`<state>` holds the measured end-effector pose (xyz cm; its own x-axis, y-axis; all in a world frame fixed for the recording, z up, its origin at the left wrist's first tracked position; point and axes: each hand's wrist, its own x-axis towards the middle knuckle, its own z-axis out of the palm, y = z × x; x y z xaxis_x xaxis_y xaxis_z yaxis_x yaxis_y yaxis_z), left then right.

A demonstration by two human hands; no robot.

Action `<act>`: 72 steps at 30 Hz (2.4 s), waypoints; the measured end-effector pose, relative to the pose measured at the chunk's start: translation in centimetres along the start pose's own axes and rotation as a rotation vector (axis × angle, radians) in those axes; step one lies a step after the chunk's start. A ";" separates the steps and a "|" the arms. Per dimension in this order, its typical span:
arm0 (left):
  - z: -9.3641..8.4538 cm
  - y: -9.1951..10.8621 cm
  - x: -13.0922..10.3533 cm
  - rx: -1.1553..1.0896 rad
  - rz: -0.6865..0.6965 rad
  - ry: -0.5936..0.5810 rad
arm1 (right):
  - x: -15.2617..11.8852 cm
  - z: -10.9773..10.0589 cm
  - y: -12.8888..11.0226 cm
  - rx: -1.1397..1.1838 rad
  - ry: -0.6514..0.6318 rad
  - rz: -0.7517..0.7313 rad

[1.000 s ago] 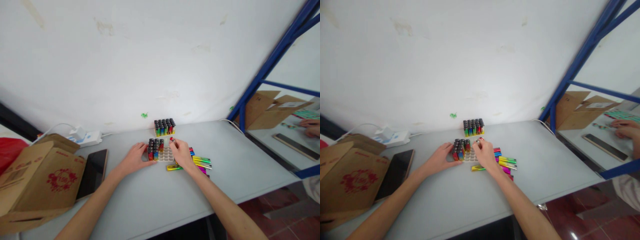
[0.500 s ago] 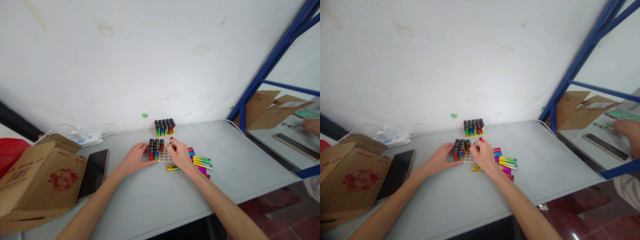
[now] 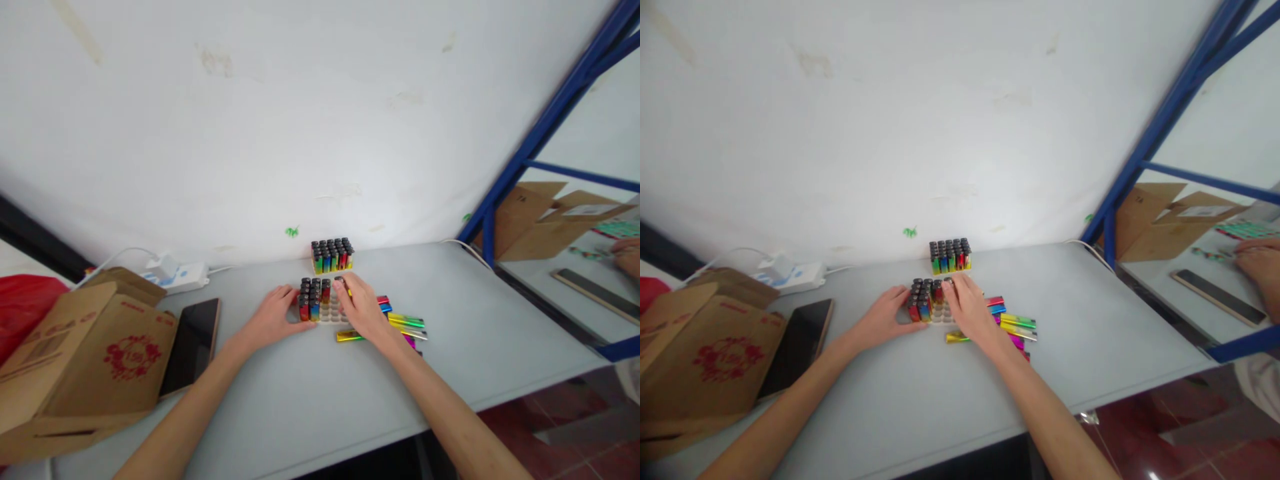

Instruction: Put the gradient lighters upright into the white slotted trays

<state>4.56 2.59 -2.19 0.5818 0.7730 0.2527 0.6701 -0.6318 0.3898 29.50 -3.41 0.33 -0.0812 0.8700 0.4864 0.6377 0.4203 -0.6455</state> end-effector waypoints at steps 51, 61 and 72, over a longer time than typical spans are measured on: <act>0.0 0.3 0.1 0.054 -0.027 -0.050 | -8.3 -15.5 9.6 -0.185 -0.304 0.236; 0.2 0.1 0.1 0.046 -0.030 -0.045 | -6.4 -12.8 9.8 0.183 0.096 0.382; 0.3 0.0 0.0 0.028 -0.021 -0.020 | 2.0 -5.1 1.5 0.674 -0.045 0.414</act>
<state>4.67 2.60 -2.47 0.5766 0.7849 0.2269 0.6947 -0.6172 0.3694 34.19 -2.35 3.41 0.0218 0.9933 0.1135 0.0228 0.1130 -0.9933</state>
